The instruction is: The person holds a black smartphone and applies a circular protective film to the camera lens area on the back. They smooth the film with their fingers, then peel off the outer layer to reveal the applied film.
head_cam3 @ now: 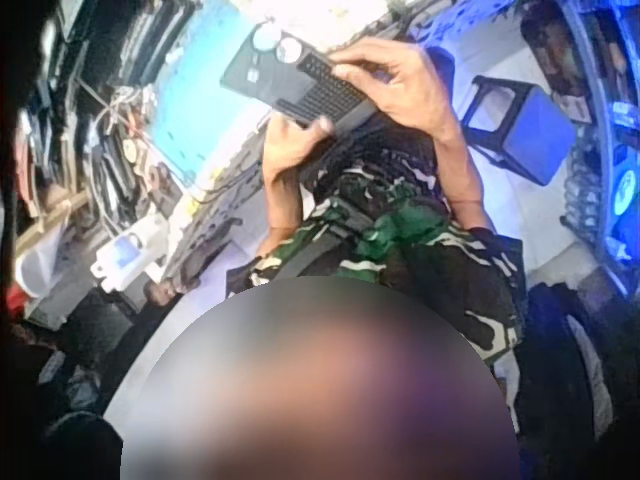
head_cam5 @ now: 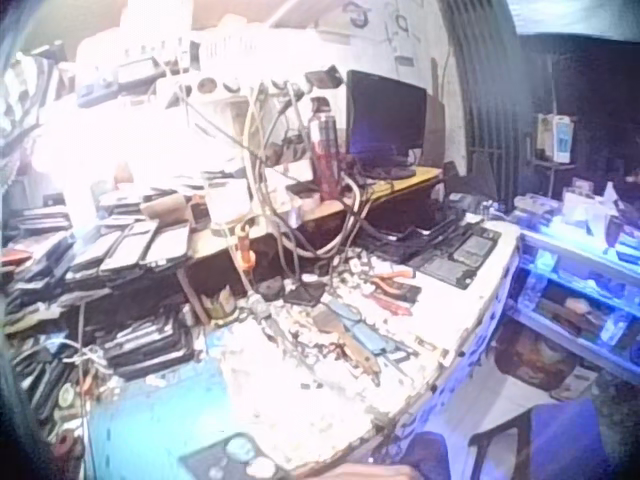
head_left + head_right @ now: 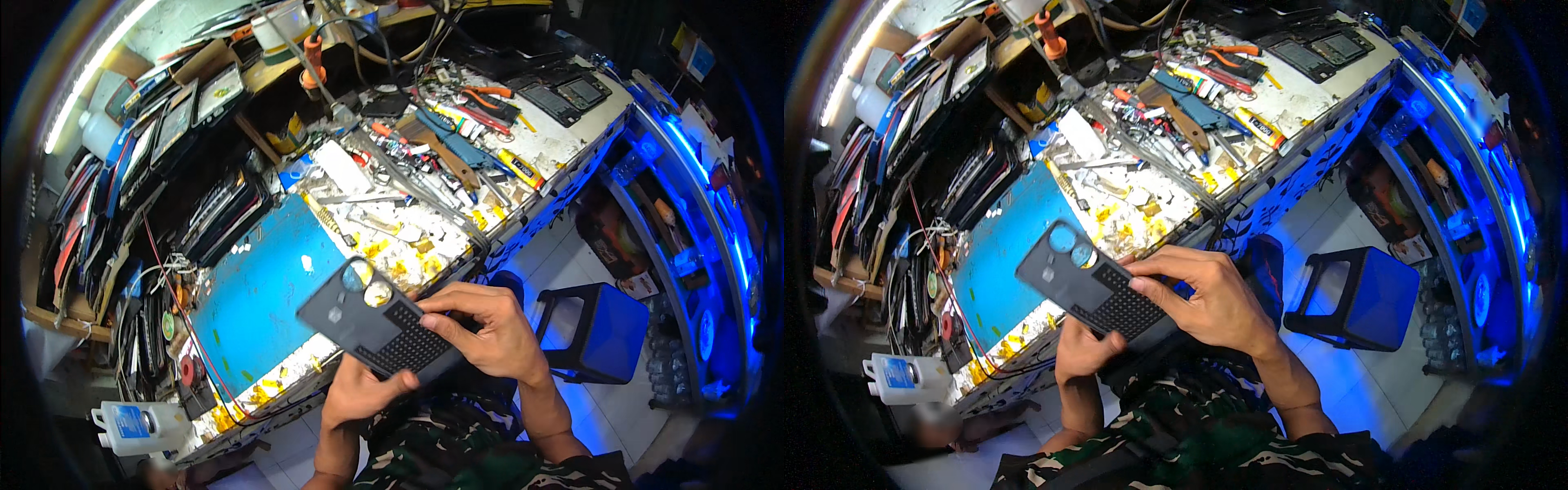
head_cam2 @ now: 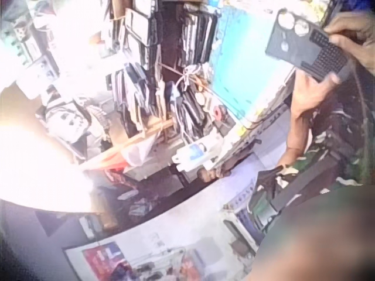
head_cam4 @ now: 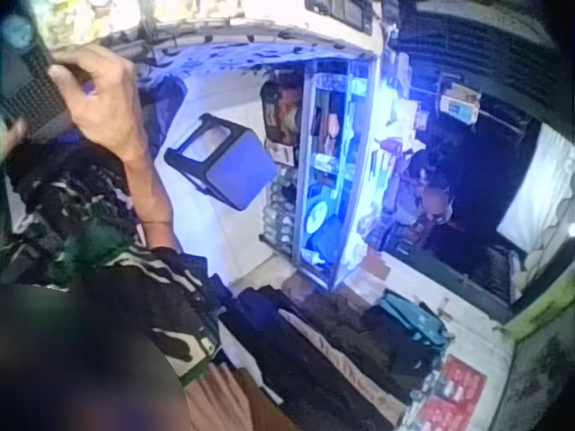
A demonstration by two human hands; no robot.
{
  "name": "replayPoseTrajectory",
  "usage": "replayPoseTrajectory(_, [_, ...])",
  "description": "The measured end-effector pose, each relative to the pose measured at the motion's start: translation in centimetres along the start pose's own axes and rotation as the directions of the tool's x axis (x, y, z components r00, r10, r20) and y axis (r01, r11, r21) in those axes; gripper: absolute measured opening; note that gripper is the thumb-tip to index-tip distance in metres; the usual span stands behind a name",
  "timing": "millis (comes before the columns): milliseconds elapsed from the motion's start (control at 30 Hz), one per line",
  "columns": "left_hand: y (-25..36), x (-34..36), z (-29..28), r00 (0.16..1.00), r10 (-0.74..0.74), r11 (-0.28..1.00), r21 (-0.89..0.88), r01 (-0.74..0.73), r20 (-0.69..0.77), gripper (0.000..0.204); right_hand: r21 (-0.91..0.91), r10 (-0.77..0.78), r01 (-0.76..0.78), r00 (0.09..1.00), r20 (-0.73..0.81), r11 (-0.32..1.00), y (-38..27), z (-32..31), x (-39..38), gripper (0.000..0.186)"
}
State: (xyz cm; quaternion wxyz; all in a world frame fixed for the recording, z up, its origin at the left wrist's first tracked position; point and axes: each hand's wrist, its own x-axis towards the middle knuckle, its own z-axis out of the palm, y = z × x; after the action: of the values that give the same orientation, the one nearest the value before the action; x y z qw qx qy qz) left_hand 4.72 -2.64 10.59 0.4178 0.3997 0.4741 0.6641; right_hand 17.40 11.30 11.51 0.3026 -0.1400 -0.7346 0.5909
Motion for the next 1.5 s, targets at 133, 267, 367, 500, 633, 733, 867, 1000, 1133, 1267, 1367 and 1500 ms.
replayPoseTrajectory(133, [0.5,-0.4,0.0,0.958,-0.094,0.982,0.130,0.134,-0.271,0.034,0.057,-0.002,0.003,1.000,-0.023,0.998,0.4,1.3,0.1,0.018])
replayPoseTrajectory(267, [1.1,-0.6,0.1,0.924,-0.111,0.978,0.125,0.166,-0.366,0.025,0.093,0.111,-0.104,0.991,-0.075,0.990,0.2,1.8,-0.4,0.012])
replayPoseTrajectory(367, [1.1,-0.8,0.3,0.910,-0.146,0.953,0.194,0.235,-0.388,0.021,-0.119,0.010,-0.016,0.999,-0.053,0.993,0.2,1.9,-0.5,0.011])
replayPoseTrajectory(500, [0.9,-0.8,0.8,0.933,-0.023,0.953,0.273,0.128,-0.359,0.019,-0.318,-0.151,0.131,0.988,-0.039,0.939,0.4,1.9,-0.1,0.010])
replayPoseTrajectory(633, [1.2,-0.9,0.3,0.932,-0.100,0.960,0.211,0.182,-0.349,0.019,-0.192,-0.009,0.008,1.000,-0.003,0.981,0.3,1.7,0.2,0.008])
replayPoseTrajectory(733, [1.1,-0.8,0.1,0.921,-0.110,0.962,0.191,0.193,-0.374,0.020,-0.115,-0.002,0.000,1.000,-0.019,0.993,0.2,1.7,0.0,0.007])
replayPoseTrajectory(867, [0.7,-0.8,0.4,0.939,-0.007,0.897,0.412,0.158,-0.343,0.020,-0.399,-0.162,0.154,0.987,0.013,0.904,0.6,2.0,-0.1,0.006])
replayPoseTrajectory(1000, [0.9,-1.0,0.2,0.933,-0.087,0.964,0.207,0.167,-0.349,0.018,-0.045,0.070,-0.072,0.997,-0.031,0.996,0.8,2.2,0.0,0.007])
replayPoseTrajectory(1133, [0.8,-0.9,0.2,0.928,0.033,0.917,0.382,0.120,-0.372,0.019,-0.382,-0.277,0.250,0.961,-0.018,0.890,0.5,2.5,0.1,0.008])
replayPoseTrajectory(1267, [1.0,-0.9,0.3,0.936,0.021,0.920,0.374,0.120,-0.351,0.018,-0.373,-0.167,0.158,0.986,0.009,0.914,0.5,2.6,0.2,0.008])
replayPoseTrajectory(1367, [1.6,-1.1,0.0,0.930,-0.059,0.962,0.226,0.149,-0.364,0.019,0.152,0.177,-0.183,0.983,0.054,0.971,1.0,2.4,0.2,0.003])
replayPoseTrajectory(1500, [1.7,-1.0,-0.4,0.888,-0.094,0.963,0.185,0.196,-0.451,0.020,0.162,0.139,-0.152,0.986,0.089,0.975,1.1,2.0,0.0,0.005])
